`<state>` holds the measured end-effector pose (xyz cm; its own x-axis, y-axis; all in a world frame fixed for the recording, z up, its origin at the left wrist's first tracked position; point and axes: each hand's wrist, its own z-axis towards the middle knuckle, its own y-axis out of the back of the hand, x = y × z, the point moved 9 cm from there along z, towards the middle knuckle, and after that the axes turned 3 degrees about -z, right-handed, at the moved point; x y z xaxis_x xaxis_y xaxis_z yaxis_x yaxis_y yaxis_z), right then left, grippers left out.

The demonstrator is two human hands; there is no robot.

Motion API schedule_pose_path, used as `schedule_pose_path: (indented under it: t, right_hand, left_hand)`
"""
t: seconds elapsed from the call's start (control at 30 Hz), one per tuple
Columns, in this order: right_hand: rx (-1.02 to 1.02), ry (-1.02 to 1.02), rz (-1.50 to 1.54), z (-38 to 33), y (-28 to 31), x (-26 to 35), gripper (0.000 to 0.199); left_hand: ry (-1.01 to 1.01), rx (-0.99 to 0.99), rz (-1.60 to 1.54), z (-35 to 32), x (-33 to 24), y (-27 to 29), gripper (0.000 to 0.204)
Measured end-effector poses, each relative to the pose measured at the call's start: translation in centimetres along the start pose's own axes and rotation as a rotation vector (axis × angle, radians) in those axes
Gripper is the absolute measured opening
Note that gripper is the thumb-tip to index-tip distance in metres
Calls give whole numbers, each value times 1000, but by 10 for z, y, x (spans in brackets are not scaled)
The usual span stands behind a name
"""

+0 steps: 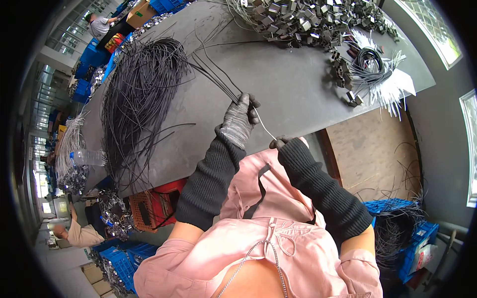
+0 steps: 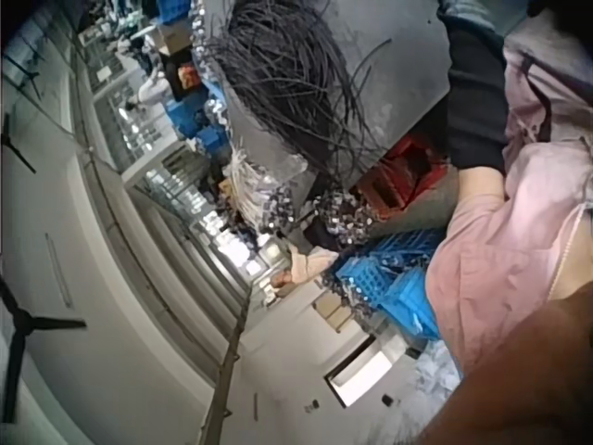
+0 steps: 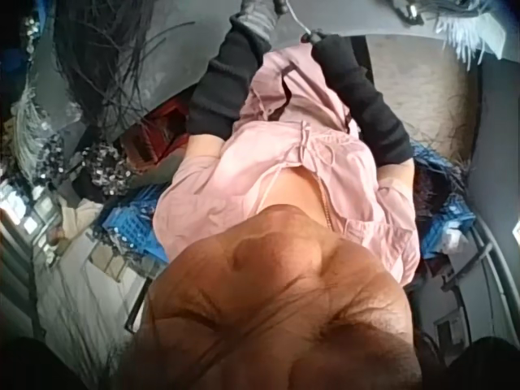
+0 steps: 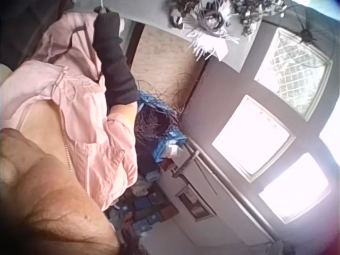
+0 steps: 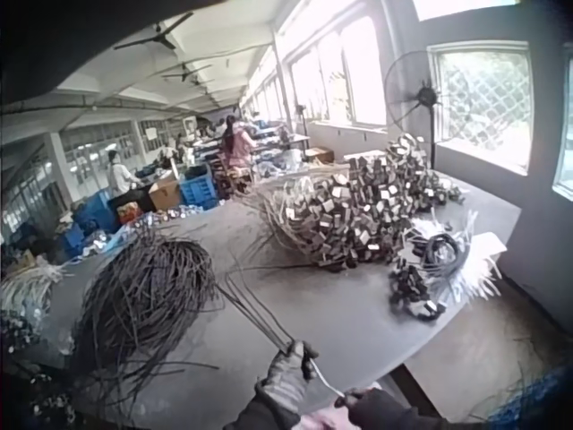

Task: The recorder is seen assembling electrical cable harnesses by organizing, bundling, and processing wires at a manual assembly station.

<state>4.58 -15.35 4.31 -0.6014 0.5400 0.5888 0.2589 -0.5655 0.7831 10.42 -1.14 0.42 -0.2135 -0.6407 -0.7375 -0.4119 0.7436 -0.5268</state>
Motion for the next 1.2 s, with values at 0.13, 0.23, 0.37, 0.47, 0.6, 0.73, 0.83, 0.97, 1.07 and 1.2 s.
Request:
schedule_pose_path:
  t: [0.13, 0.23, 0.37, 0.47, 0.6, 0.73, 0.83, 0.97, 1.07, 1.2]
  right_hand:
    - [-114, 122, -72, 7, 4, 1, 17]
    - [80, -196, 249, 16, 3, -9, 17]
    - [121, -348, 531, 18, 4, -16, 26]
    - [-30, 128, -55, 6, 12, 0, 16]
    - [14, 79, -20, -28, 18, 6, 20]
    - [30, -12, 13, -36, 5, -4, 20]
    - [-33, 56, -32, -31, 8, 4, 19]
    - [34, -45, 131, -23, 0, 0, 20]
    - [41, -169, 97, -13, -3, -15, 18]
    - [24, -93, -9, 9, 5, -5, 17]
  left_hand:
    - [37, 10, 51, -5, 9, 2, 16]
    - [16, 13, 92, -10, 5, 0, 17]
    - [18, 92, 199, -16, 10, -7, 21]
    - [6, 159, 59, -3, -5, -1, 21]
    - [-28, -30, -285, 20, -31, 18, 21]
    - [4, -118, -156, 19, -24, 22, 17]
    - [30, -126, -108, 13, -14, 15, 18]
    - [37, -111, -46, 8, -7, 4, 19]
    - [48, -54, -59, 2, 1, -5, 18]
    - [41, -50, 7, -7, 9, -8, 18]
